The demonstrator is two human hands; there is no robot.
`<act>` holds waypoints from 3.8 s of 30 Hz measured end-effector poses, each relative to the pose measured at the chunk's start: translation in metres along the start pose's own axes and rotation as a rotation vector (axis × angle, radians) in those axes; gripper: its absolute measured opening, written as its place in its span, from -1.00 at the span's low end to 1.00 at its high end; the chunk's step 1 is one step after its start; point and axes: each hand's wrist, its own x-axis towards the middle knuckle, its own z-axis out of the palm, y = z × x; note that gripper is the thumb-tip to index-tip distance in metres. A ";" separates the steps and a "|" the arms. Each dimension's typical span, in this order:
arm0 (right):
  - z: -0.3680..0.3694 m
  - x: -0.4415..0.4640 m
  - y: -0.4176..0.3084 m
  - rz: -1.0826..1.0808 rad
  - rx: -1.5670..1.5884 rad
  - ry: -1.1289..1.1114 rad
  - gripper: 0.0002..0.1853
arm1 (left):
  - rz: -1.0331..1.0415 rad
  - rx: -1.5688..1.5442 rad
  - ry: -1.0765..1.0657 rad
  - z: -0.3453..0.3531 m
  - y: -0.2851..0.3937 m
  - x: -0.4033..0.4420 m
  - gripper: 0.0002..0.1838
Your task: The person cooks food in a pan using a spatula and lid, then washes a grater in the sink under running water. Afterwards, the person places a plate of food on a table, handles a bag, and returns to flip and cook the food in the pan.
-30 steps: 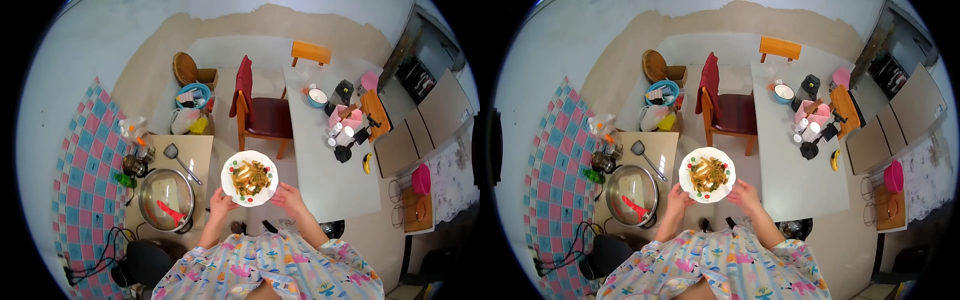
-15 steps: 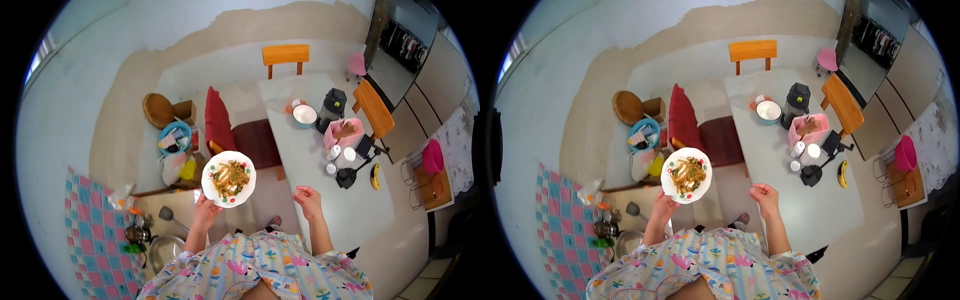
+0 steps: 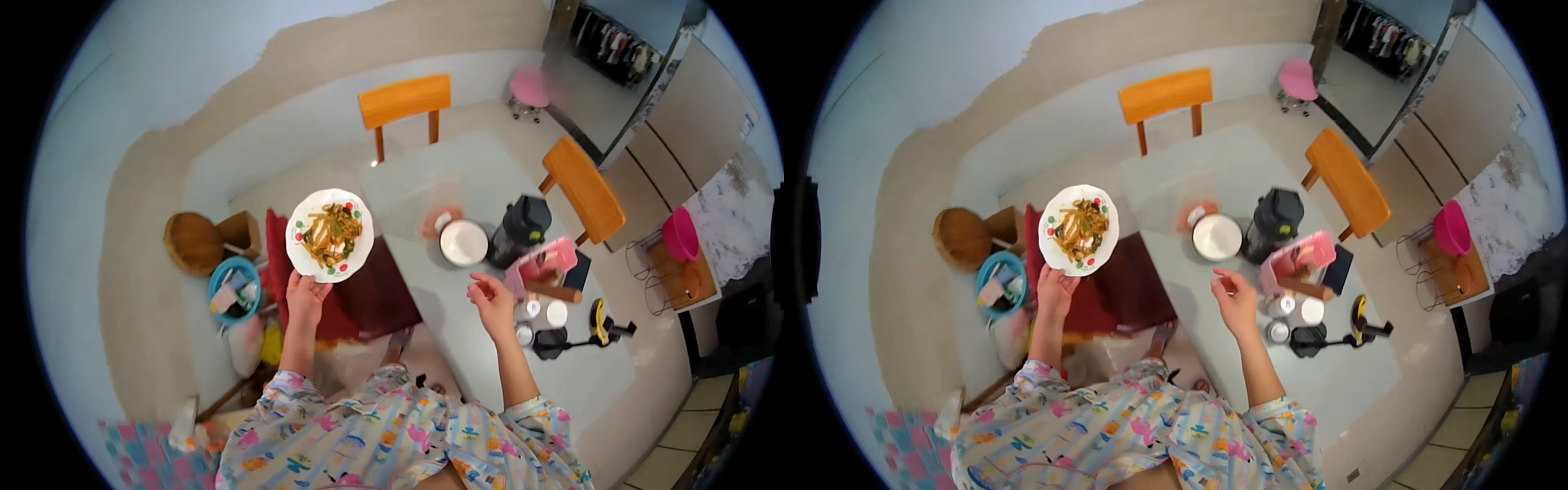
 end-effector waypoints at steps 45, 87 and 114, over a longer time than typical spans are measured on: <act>-0.025 0.105 -0.133 -0.186 -0.280 0.356 -0.86 | 0.292 0.715 -1.084 0.211 -0.059 0.112 -0.11; -0.189 -0.557 0.085 0.266 0.423 1.600 -0.83 | 0.410 0.517 -1.773 0.264 -0.327 -0.464 -0.83; 0.050 -0.813 0.166 1.002 0.620 3.133 -0.79 | -0.512 0.280 -3.524 -0.012 -0.466 -0.945 -0.87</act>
